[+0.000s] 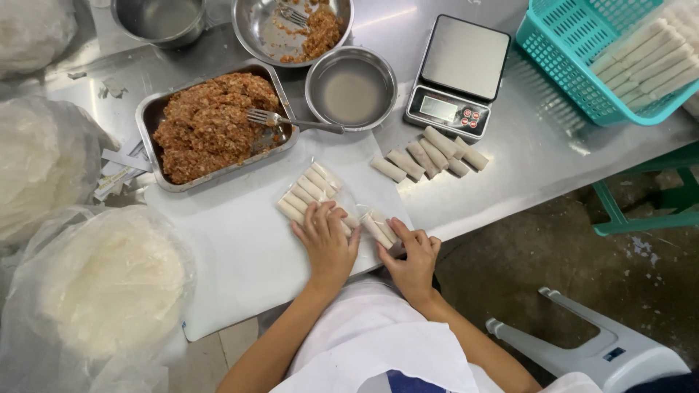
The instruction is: The person organizes spring rolls by hand, placing them into plastic packaging one by one before setting the package on a scale to check the weight and then placing it aside.
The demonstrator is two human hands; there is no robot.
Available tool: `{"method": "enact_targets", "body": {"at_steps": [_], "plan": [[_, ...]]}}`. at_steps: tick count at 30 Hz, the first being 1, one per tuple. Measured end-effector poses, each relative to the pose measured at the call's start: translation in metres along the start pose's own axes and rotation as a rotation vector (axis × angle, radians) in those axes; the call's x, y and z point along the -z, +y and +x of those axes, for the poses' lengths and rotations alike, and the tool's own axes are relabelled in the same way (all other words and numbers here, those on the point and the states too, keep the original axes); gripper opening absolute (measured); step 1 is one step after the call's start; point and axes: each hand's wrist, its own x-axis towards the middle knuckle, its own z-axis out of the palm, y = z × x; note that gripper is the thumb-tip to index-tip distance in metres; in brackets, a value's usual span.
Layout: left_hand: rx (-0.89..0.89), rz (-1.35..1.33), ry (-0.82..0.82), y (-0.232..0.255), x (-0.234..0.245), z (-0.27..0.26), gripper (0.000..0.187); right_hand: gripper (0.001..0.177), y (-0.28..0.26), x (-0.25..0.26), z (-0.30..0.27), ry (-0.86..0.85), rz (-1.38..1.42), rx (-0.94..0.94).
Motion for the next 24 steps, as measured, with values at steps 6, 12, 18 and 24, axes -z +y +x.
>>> {"method": "enact_targets", "body": {"at_steps": [6,12,18,24], "plan": [[0.018,-0.047,-0.023,-0.017,-0.008,-0.009,0.053,0.066,-0.003,-0.023,0.012,-0.079,-0.083,0.073],[0.011,0.029,-0.213,-0.049,0.034,0.003,0.028,0.057,-0.003,-0.020,0.009,-0.392,-0.127,0.191],[0.079,0.025,-0.163,-0.030,0.016,-0.014,0.063,0.017,-0.002,-0.031,0.018,-0.456,-0.221,0.157],[0.113,0.027,-0.024,-0.030,0.009,-0.020,0.048,0.013,-0.022,-0.006,0.031,-0.622,-0.165,0.320]]}}
